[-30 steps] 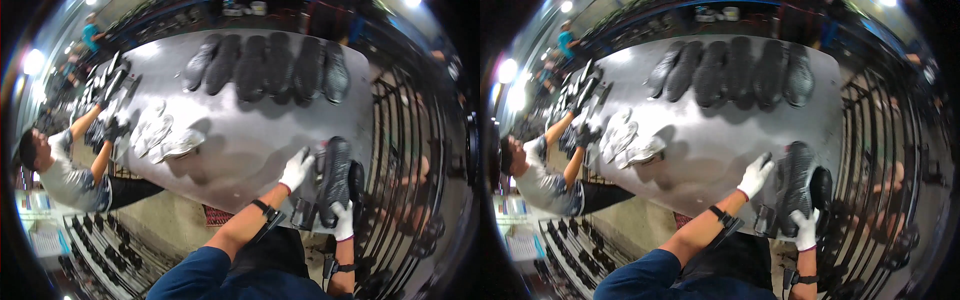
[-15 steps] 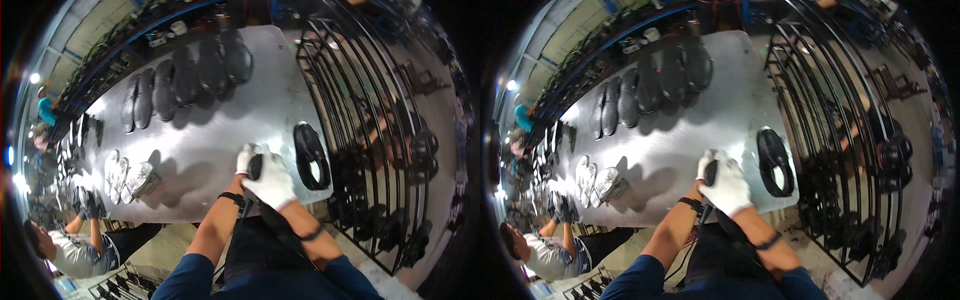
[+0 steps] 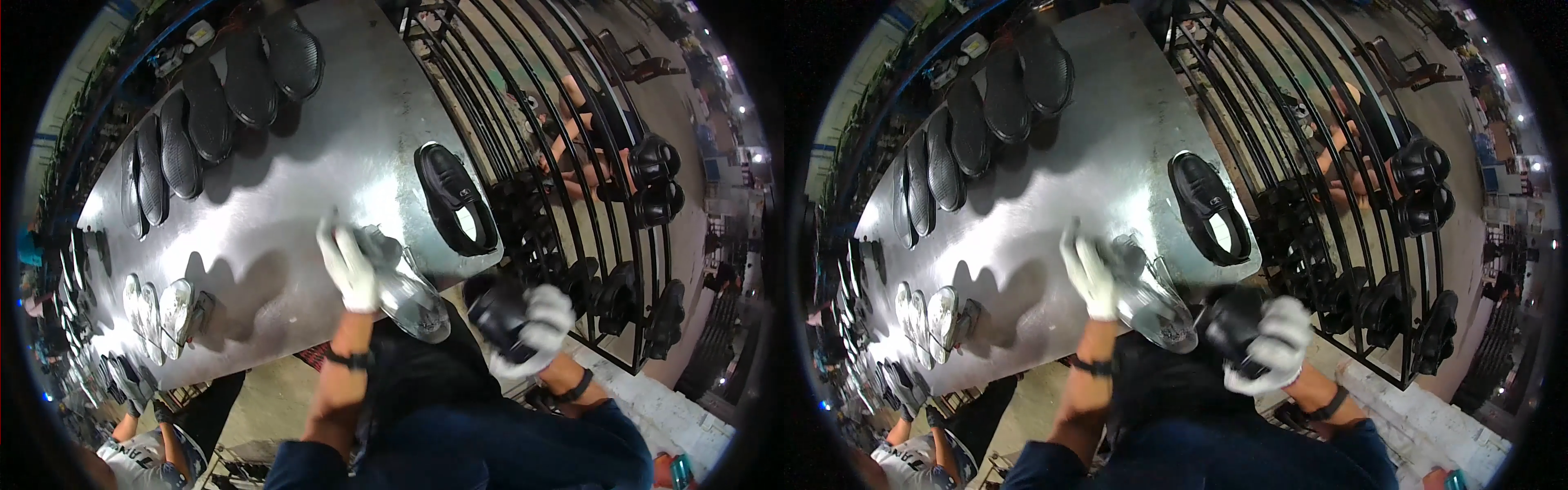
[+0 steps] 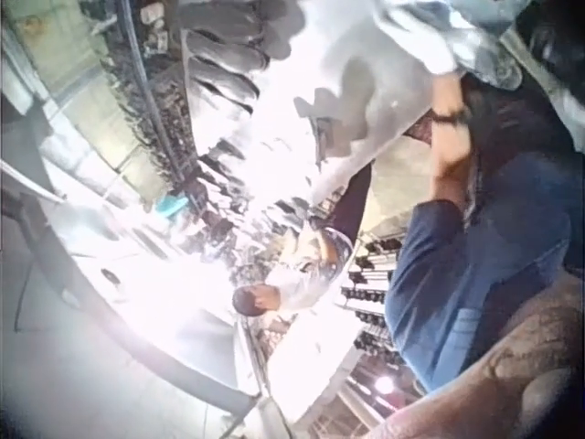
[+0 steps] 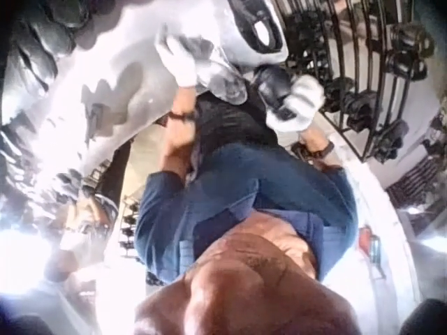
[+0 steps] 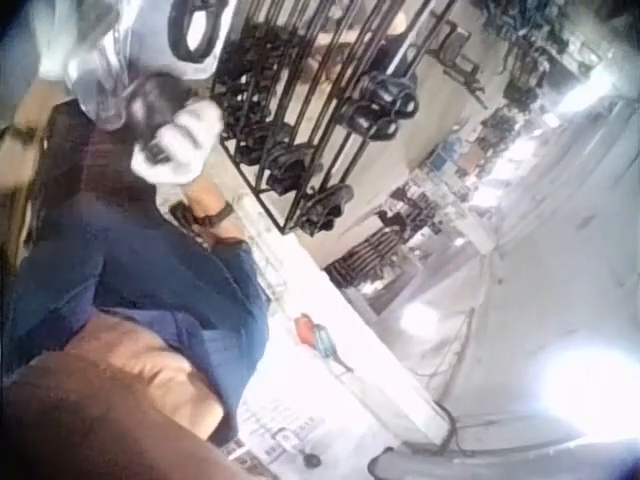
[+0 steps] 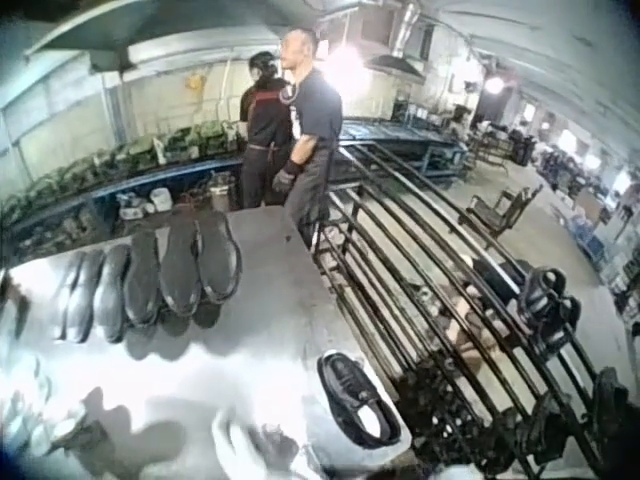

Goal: The recorder applies glue from a bottle to shoe soles on a metal table and then places them onto a drying rack.

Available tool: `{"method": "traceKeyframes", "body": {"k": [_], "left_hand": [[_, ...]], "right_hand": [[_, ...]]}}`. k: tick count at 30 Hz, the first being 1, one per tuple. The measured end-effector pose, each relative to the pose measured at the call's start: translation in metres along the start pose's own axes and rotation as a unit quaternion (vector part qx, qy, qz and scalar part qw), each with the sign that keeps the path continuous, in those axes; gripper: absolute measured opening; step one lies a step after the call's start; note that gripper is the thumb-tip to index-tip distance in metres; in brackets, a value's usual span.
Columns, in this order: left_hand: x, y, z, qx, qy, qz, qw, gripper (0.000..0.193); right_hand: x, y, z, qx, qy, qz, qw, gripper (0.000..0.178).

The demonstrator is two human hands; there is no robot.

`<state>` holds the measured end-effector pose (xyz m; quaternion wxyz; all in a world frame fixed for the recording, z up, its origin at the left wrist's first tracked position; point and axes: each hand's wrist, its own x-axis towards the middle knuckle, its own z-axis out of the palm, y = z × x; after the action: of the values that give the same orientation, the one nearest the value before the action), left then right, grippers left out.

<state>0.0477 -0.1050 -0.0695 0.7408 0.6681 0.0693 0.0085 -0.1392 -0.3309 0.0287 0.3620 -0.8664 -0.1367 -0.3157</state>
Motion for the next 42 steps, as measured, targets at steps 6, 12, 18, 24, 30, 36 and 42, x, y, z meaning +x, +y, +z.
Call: {"method": "traceKeyframes", "body": {"k": [6,12,18,24,30,36,42], "left_hand": [[0.078,-0.114,0.004,-0.219,0.052,-0.192,0.955,0.043],[0.037,-0.148,-0.04,0.038,-0.121,-0.119,0.985,0.044],[-0.062,-0.065,-0.056,-0.046,-0.052,-0.214,0.974,0.056],[-0.062,-0.058,0.004,-0.309,-0.038,-0.29,0.905,0.093],[-0.002,-0.065,-0.062,-0.512,0.209,-0.243,0.797,0.04],[0.022,-0.007,-0.257,-0.391,0.333,0.007,0.858,0.069],[0.043,0.001,-0.328,-0.287,0.318,-0.081,0.9,0.083]], "right_hand": [[-0.006,0.038,0.108,-0.089,0.059,0.347,0.932,0.079],[-0.018,0.082,0.105,-0.117,-0.147,0.481,0.857,0.083],[0.006,0.147,0.132,-0.262,-0.295,0.456,0.798,0.063],[0.013,0.193,0.183,-0.282,-0.335,0.415,0.797,0.046],[0.001,0.211,0.192,-0.3,-0.362,0.388,0.792,0.04],[0.008,0.194,0.195,-0.295,-0.331,0.422,0.791,0.042],[0.042,0.164,0.205,-0.317,-0.48,0.361,0.734,0.027]]}}
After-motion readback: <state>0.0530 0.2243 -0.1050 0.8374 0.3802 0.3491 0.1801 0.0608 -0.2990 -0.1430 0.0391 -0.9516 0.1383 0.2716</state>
